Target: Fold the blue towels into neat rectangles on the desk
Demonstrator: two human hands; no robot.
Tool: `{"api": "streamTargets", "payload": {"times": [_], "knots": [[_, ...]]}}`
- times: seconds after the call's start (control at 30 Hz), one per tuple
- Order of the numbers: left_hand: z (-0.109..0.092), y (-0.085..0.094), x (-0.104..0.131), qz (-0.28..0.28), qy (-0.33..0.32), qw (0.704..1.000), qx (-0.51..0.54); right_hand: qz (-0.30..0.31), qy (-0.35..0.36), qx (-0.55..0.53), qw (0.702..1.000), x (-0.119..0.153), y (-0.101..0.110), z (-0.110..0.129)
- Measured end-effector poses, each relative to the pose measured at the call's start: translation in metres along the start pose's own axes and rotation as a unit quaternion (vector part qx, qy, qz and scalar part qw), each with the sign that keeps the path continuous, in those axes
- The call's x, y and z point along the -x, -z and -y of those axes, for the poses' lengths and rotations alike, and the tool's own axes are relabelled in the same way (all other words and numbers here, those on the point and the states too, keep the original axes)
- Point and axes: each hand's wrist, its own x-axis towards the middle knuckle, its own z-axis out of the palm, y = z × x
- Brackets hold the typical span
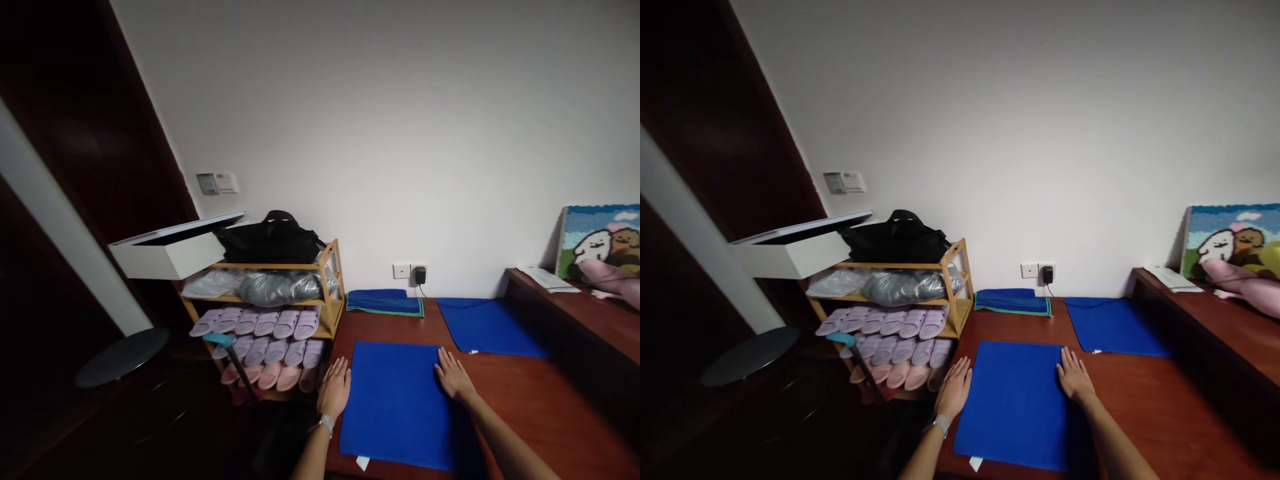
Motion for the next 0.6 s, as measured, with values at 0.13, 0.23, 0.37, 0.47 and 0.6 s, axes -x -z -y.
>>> {"api": "streamTargets", "payload": {"times": [0.13,0.23,0.37,0.47,0.6], "knots": [[0.0,-0.002,0.0,-0.009,0.001,1.0,0.011,-0.039,0.019,0.0,0.999,0.024,-0.005,-0.004],[0.001,-0.006,-0.001,-0.014,0.003,1.0,0.018,-0.054,0.036,-0.003,0.998,0.056,-0.02,-0.011],[0.004,-0.009,-0.003,-0.016,0.002,1.0,0.021,-0.036,0.031,-0.009,0.999,0.092,-0.034,-0.011],[0.006,-0.008,-0.006,-0.015,-0.001,1.0,0.021,-0.042,0.033,-0.008,0.999,0.104,-0.031,-0.006],[0.007,-0.006,-0.008,-0.01,-0.003,1.0,0.021,-0.044,0.027,-0.018,0.999,0.106,-0.021,0.001]]}}
